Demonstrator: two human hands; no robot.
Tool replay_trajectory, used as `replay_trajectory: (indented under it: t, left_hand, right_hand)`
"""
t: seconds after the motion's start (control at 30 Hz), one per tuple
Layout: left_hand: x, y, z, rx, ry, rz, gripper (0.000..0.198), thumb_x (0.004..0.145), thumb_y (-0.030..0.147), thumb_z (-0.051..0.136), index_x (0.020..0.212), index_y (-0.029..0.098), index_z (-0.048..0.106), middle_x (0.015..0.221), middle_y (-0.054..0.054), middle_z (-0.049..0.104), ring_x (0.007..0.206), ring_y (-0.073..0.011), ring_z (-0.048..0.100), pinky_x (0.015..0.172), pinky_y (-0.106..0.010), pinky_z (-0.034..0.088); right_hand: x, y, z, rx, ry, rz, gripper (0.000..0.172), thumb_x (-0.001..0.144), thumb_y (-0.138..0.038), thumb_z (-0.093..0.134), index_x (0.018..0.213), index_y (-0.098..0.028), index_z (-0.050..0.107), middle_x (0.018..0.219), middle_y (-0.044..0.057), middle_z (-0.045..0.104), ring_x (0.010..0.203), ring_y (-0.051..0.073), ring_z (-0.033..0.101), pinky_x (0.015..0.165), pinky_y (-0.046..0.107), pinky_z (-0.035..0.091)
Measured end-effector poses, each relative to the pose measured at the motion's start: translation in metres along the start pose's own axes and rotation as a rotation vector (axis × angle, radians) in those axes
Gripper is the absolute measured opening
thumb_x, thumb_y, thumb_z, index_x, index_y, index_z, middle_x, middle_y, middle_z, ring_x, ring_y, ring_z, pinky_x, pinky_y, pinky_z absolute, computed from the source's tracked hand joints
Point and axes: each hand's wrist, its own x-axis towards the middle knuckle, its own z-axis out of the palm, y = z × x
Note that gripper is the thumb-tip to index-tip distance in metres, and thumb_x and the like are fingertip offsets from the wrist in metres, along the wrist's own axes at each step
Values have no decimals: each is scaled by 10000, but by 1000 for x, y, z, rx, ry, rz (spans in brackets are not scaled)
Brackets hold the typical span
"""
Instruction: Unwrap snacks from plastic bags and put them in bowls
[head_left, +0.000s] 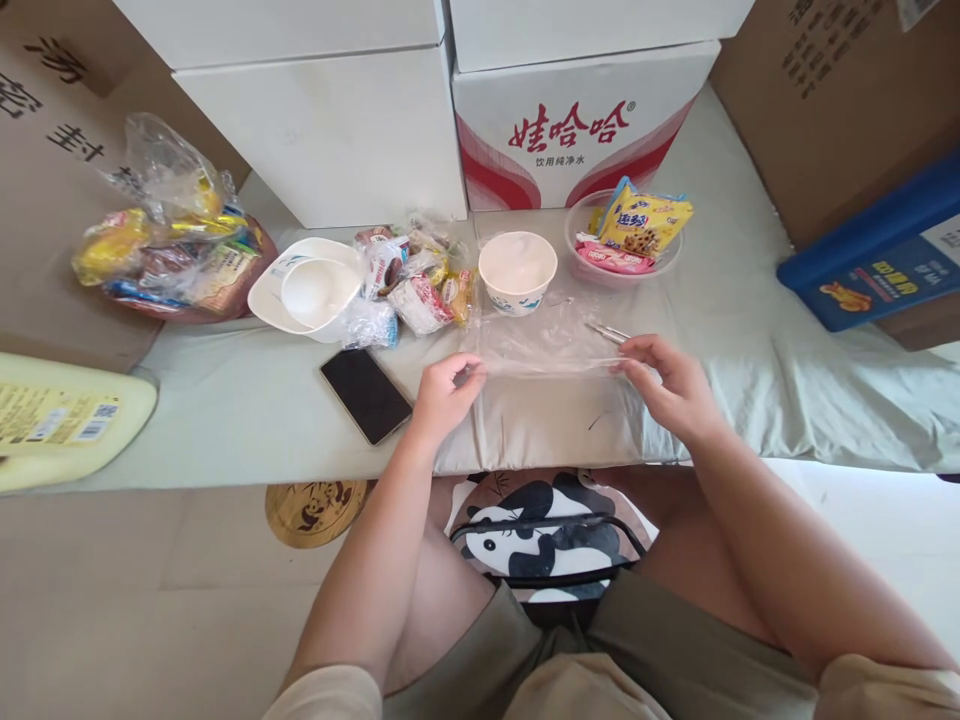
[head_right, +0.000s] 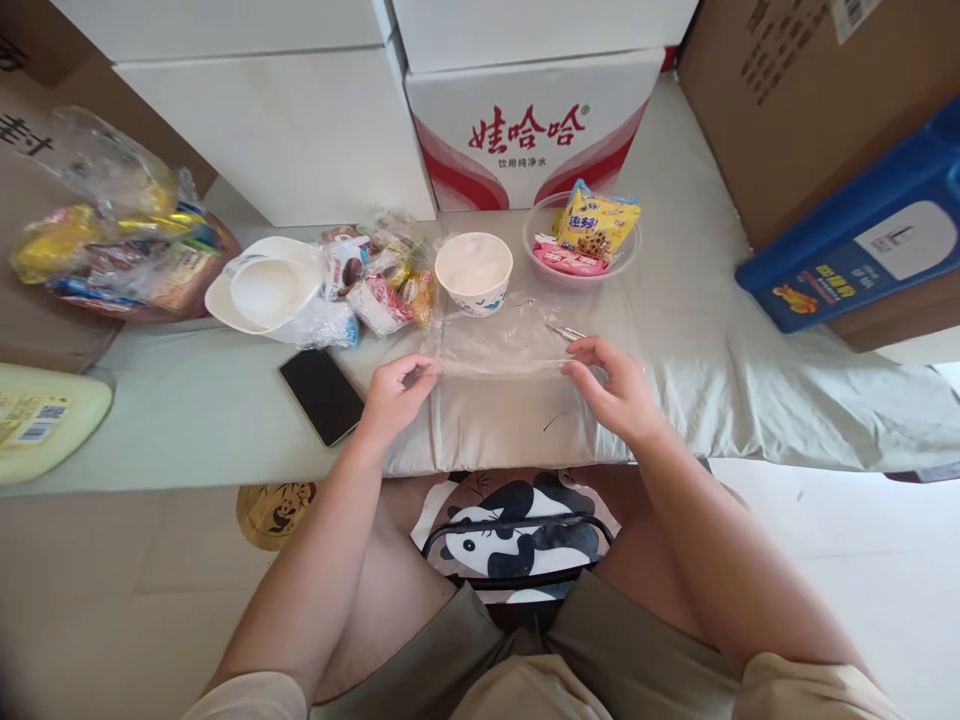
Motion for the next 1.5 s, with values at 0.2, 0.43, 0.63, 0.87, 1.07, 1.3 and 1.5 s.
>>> replay_trajectory:
  t: [0.2, 0.43, 0.63, 0.87, 1.07, 1.3, 1.5]
  left_hand:
    - [8, 3, 1, -403, 175, -254, 193, 802, 373, 652, 764, 186, 620, 756, -10, 687, 544, -90, 596, 519, -212, 437]
    - [10, 1, -1, -408, 201, -277, 191, 767, 342, 702, 771, 195, 580, 627, 33, 593, 516, -86, 549, 514, -209, 441]
    - [9, -5, 2, -247, 145, -211, 188, 805, 368, 644, 776, 209, 548, 527, 81, 428, 422, -75, 379, 435, -211, 311]
    - [3, -8, 0, 357, 56, -110, 119, 799, 265, 641, 896, 198, 633, 799, -14, 661, 732, -162, 615, 723, -295, 483]
    - [5, -10, 1, 522, 83, 51, 395, 780, 173, 663, 1173, 189, 626, 1217, -125, 664, 1189, -295, 575, 1050, -459, 443]
    - [4, -6, 3, 276, -34, -49, 241, 800, 166, 611, 1034, 196, 654, 907, -33, 724, 875, -181, 668, 889, -350, 515]
    - [1, 3, 13, 106, -202, 5, 234, 790, 193, 613, 1018, 179, 660, 903, -28, 729, 861, -155, 675, 855, -292, 517]
  right_hand:
    - [2, 10, 3, 67, -161, -225, 446, 824, -606, 642, 1073, -236, 649, 1204, 123, 700, 1243, 326, 604, 1051, 507, 462]
    - [4, -9, 6, 261, 121, 103, 282, 922, -451, 528, 767, -228, 602, 626, 7, 654, 639, 185, 671, 674, 328, 540]
    - [10, -2, 7, 68, 110, 303, 185, 881, -391, 519, 887, -233, 615, 549, -25, 581, 459, 153, 532, 481, 273, 412]
    - [4, 4, 16, -499, 22, 86, 550, 810, -296, 563, 1353, -219, 524, 1240, 141, 615, 907, 292, 659, 727, 412, 530]
    - [-6, 3, 21, -525, -169, -202, 690, 729, -129, 548, 1410, -223, 499, 1453, 178, 447, 1353, 400, 428, 1073, 594, 380]
    - [-13, -2, 17, -277, -390, -377, 516, 816, -333, 643, 1318, -237, 575, 1471, 154, 486, 1450, 396, 335, 1150, 622, 286]
    - [0, -12, 15, -74, -197, -248, 305, 956, -411, 491, 1132, -206, 631, 1193, 131, 687, 1173, 290, 628, 1024, 477, 481]
